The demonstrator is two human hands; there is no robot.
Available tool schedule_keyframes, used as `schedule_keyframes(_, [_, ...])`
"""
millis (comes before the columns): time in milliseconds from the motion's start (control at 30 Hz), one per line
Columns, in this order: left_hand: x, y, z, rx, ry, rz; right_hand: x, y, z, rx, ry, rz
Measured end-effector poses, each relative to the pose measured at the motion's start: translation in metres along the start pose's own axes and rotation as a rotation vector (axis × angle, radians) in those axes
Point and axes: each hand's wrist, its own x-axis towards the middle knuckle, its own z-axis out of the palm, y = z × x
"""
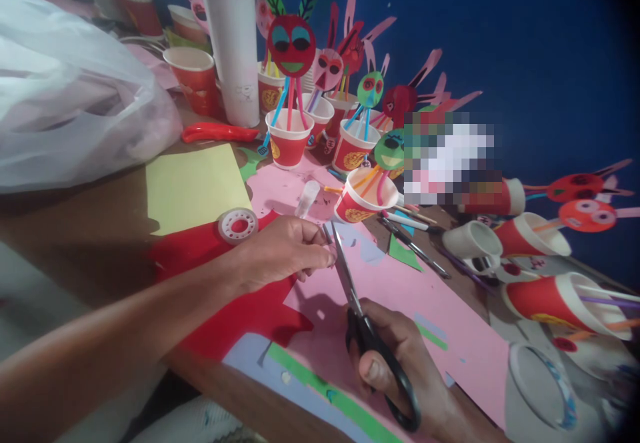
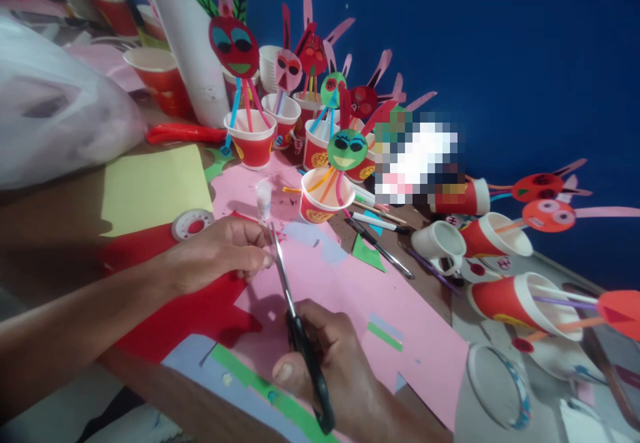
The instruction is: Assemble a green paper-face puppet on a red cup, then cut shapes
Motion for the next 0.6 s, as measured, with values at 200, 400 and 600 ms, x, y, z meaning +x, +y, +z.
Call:
schedule_keyframes(200, [0.0000,0.0012,-0.0013,0.018,-0.013,-0.002,0.0023,-0.0058,-0.0004,-0.032,0.004,0.001])
schedule_keyframes(400, [-0.0016,0.0022,-0.0046,0.056,-0.041,-0.006,0.0022,-0.0051,-0.0022,-0.058,0.003,0.009])
schedule_keyframes(600, [-0.0003,0.0008,-0.0067,0.053,-0.062,0.001,0.0011,-0.0060,-0.0027,-0.060,-0.013,0.009])
